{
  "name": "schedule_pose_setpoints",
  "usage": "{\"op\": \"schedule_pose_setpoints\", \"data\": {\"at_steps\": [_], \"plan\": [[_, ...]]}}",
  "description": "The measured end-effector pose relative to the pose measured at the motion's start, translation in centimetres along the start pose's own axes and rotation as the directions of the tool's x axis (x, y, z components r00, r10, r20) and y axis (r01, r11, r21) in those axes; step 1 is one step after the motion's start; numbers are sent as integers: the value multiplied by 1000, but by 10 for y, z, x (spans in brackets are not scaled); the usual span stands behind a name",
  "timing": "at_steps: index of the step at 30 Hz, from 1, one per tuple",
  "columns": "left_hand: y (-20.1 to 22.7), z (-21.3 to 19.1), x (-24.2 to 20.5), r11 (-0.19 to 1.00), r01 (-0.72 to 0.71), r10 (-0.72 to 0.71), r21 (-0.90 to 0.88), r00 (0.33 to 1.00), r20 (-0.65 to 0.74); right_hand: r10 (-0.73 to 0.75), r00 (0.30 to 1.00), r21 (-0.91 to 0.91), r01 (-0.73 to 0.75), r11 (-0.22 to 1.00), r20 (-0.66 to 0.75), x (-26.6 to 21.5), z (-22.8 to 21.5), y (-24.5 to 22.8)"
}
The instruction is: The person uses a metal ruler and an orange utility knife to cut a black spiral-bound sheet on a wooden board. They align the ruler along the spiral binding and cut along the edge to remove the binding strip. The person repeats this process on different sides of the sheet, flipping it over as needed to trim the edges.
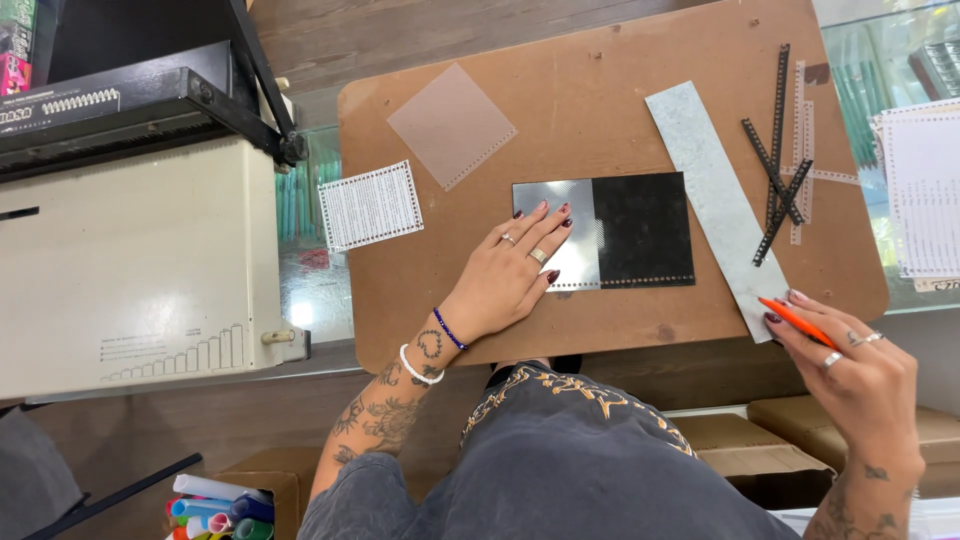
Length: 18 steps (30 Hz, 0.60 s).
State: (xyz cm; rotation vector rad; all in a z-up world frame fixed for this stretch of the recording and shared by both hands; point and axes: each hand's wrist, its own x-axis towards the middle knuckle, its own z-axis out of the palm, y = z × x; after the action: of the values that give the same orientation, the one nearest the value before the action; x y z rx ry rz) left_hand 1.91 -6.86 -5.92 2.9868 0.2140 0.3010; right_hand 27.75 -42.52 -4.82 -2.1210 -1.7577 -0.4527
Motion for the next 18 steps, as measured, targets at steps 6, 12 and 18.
{"op": "schedule_pose_setpoints", "data": {"at_steps": [6,12,18], "plan": [[-1,2,1,1000,-5,5,3,1000,-23,113,904,230,-17,973,-412,-2,5,-14],[-5,-6,4,999,-23,23,-42,1000,10,78,771,-94,-177,980,-631,18,32,-31],[-7,-10,6,987,-4,14,-163,998,58,-104,744,220,323,920,-660,95,44,-115]]}}
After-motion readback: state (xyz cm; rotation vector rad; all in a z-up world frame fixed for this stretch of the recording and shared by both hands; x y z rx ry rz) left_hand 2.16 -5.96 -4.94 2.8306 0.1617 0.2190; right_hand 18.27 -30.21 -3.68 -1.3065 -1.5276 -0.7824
